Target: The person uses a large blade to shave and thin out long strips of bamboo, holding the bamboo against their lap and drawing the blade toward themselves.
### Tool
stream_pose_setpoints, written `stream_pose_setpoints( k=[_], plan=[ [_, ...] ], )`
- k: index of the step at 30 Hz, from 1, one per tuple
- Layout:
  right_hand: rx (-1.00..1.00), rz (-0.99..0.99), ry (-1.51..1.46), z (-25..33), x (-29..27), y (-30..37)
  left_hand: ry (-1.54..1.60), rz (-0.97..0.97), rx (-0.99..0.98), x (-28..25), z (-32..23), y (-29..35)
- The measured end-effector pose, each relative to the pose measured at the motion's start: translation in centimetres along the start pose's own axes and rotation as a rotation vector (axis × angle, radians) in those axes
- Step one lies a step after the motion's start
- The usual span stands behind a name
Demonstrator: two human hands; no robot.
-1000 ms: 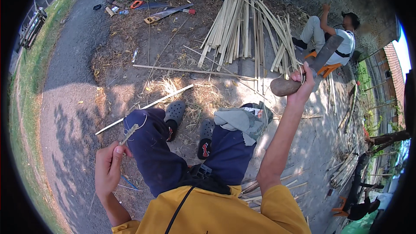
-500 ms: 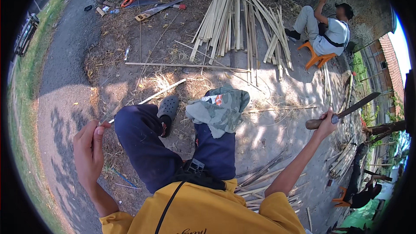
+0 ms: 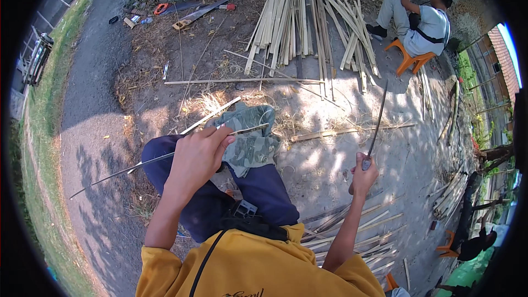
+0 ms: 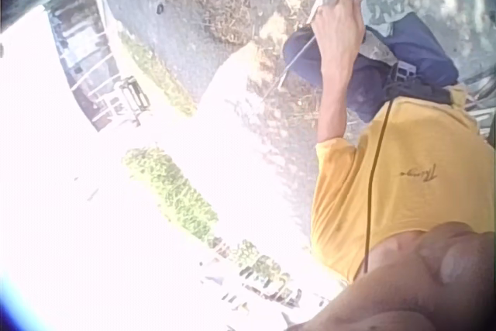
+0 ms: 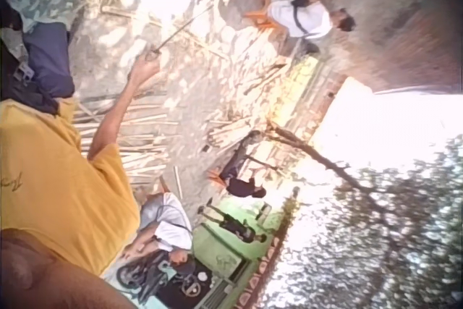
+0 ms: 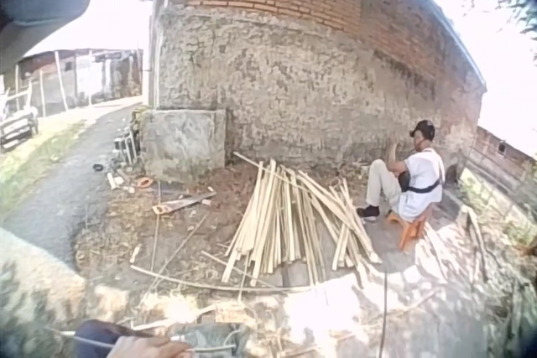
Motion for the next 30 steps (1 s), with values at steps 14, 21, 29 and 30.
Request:
stream_pose_setpoints(
  k=[14,21,29,30],
  plan=[
    [-0.020,0.541,-0.541,8.7,11.9,6.5,0.106,0.043,-0.087,4.5,-1.0,0.5],
    [0.168,0.718,-0.705,10.7,12.8,7.8,0.193,0.062,0.010,5.1,-2.1,1.7],
    [0.182,0.651,-0.837,13.3,12.3,8.1,0.242,0.159,0.014,8.3,-2.3,2.2],
    [0.179,0.661,-0.846,13.5,12.5,8.0,0.244,0.159,0.009,8.3,-2.6,2.1]
  ],
)
Point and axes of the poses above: each hand's wrist, its own y-axis away from the middle knuckle, its own x-axis out of the palm, z = x × y, the point moved 4 cm from there along -y, towards the middle knuckle, and after that the axes turned 1 degree about x, right-handed, at the moved point
